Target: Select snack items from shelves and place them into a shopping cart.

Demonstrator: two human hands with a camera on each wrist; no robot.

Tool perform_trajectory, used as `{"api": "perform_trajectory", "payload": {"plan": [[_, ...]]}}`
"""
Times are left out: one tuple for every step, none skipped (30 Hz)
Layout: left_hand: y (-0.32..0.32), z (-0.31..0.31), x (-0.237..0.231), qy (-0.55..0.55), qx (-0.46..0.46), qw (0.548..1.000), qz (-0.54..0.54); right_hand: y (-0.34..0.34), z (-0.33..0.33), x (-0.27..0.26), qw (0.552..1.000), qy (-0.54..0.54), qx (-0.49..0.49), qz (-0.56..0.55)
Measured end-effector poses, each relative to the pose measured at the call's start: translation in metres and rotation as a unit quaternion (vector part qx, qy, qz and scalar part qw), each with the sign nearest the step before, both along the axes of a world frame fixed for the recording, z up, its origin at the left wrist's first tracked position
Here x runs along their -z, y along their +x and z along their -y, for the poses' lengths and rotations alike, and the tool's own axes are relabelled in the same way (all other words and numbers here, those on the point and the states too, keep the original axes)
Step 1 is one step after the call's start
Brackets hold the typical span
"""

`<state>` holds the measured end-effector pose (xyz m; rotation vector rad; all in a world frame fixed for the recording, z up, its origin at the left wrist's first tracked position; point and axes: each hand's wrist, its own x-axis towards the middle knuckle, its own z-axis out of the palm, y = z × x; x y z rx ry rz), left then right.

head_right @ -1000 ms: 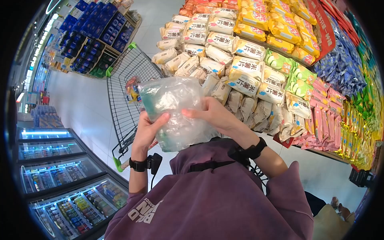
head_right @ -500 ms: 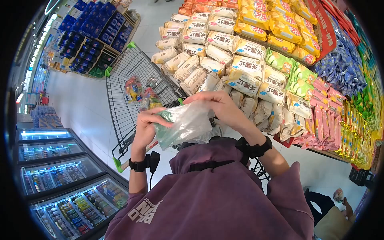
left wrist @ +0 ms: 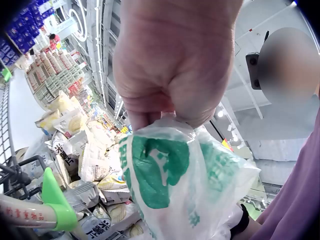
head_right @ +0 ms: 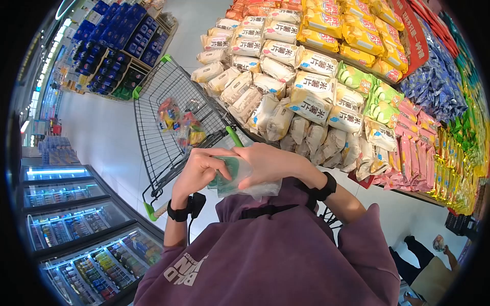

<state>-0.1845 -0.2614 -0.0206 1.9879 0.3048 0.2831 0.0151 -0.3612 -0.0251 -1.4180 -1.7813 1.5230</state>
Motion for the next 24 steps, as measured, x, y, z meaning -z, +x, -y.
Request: {"api": "perform_trajectory", "payload": {"plan": [[-0.002, 0.001, 0.003, 0.002, -0.005, 1.0, 0.005, 0.001, 0.002, 0.005, 1.0, 0.006, 0.0, -0.008], [-0.002, 0.001, 0.005, 0.001, -0.006, 1.0, 0.011, 0.002, 0.004, 0.007, 1.0, 0.013, 0.002, -0.015], [-0.002, 0.0, 0.007, 0.0, -0.005, 1.0, 0.017, 0.004, 0.005, 0.008, 1.0, 0.008, 0.002, -0.014], [-0.002, 0.0, 0.009, -0.001, -0.004, 1.0, 0.024, 0.005, 0.006, 0.008, 1.0, 0.003, 0.002, -0.013], [-0.001, 0.0, 0.01, 0.001, -0.004, 1.0, 0.021, 0.006, 0.007, 0.009, 1.0, -0.001, 0.001, -0.013], [-0.001, 0.0, 0.012, 0.003, -0.004, 1.0, 0.018, 0.007, 0.006, 0.008, 1.0, 0.005, -0.001, 0.002], [0.0, 0.0, 0.013, 0.005, -0.005, 1.0, 0.016, 0.008, 0.005, 0.007, 1.0, 0.012, -0.004, 0.016], [0.001, 0.0, 0.013, -0.003, -0.017, 1.0, 0.017, 0.009, 0.005, 0.006, 0.999, 0.019, -0.006, 0.031], [0.002, 0.0, 0.012, -0.011, -0.028, 0.999, 0.018, 0.009, 0.006, 0.008, 0.999, 0.023, 0.011, 0.039], [0.003, 0.001, 0.011, -0.019, -0.04, 0.999, 0.019, 0.009, 0.006, 0.013, 0.998, 0.026, 0.029, 0.047], [0.004, 0.001, 0.01, -0.05, -0.075, 0.995, 0.029, 0.009, 0.007, 0.016, 0.997, 0.03, 0.047, 0.055], [0.003, 0.003, 0.008, -0.081, -0.11, 0.99, 0.039, 0.009, 0.007, 0.017, 0.996, 0.032, 0.058, 0.058], [0.003, 0.004, 0.007, -0.112, -0.145, 0.982, 0.048, 0.009, 0.008, 0.017, 0.995, 0.035, 0.07, 0.059], [0.006, 0.007, 0.006, -0.159, -0.148, 0.973, 0.083, 0.009, 0.008, 0.018, 0.994, 0.037, 0.08, 0.061], [0.012, 0.012, 0.006, -0.206, -0.152, 0.96, 0.118, 0.008, 0.008, 0.017, 0.992, 0.053, 0.086, 0.073], [0.015, 0.015, 0.006, -0.252, -0.155, 0.943, 0.152, 0.006, 0.007, 0.015, 0.99, 0.068, 0.092, 0.084], [0.015, 0.017, 0.007, -0.187, -0.12, 0.971, 0.09, 0.004, 0.006, 0.013, 0.987, 0.083, 0.097, 0.095], [0.014, 0.019, 0.008, -0.119, -0.084, 0.989, 0.028, 0.001, 0.005, 0.016, 0.984, 0.103, 0.095, 0.107], [0.014, 0.02, 0.009, -0.051, -0.047, 0.997, -0.034, -0.002, 0.003, 0.022, 0.981, 0.123, 0.094, 0.119], [0.014, 0.023, 0.014, -0.029, -0.052, 0.997, -0.041, -0.004, 0.003, 0.027, 0.977, 0.143, 0.094, 0.131], [0.014, 0.025, 0.017, -0.019, -0.07, 0.997, -0.039, -0.005, 0.004, 0.032, 0.976, 0.148, 0.102, 0.123], [0.013, 0.026, 0.02, -0.009, -0.089, 0.995, -0.037, -0.006, 0.004, 0.036, 0.975, 0.153, 0.11, 0.114], [0.012, 0.027, 0.021, 0.001, -0.108, 0.994, -0.034, -0.007, 0.005, 0.038, 0.975, 0.158, 0.117, 0.106], [0.011, 0.025, 0.019, -0.009, -0.111, 0.991, -0.072, -0.008, 0.007, 0.033, 0.978, 0.121, 0.144, 0.091]]}}
